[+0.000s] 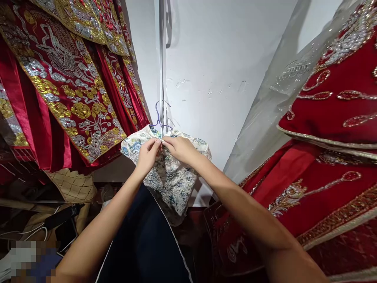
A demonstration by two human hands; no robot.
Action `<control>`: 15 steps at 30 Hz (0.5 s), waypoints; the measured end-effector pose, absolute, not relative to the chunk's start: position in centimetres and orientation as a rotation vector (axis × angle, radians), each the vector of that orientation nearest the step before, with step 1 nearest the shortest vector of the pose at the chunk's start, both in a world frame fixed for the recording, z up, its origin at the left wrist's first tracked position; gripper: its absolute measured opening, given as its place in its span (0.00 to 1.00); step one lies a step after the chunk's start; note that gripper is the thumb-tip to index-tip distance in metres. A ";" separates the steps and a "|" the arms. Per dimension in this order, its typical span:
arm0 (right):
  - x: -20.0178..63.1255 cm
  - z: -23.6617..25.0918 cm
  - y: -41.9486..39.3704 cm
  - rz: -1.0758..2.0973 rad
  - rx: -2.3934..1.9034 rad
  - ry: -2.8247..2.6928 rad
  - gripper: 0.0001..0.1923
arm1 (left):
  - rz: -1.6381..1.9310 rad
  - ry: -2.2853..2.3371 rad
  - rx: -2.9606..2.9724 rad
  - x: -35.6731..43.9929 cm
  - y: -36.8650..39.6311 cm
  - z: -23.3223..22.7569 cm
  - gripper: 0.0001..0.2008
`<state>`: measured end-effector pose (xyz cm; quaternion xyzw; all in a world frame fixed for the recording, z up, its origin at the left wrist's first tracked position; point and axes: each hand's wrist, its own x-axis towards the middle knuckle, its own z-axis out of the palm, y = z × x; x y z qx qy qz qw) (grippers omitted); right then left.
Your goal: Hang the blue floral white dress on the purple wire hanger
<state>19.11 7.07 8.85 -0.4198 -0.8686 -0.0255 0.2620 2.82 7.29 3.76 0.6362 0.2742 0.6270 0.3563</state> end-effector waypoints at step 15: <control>18.0 7.6 6.9 -0.004 -1.019 -2.045 0.11 | 1.670 0.676 1.537 3.6 6.7 1.3 0.16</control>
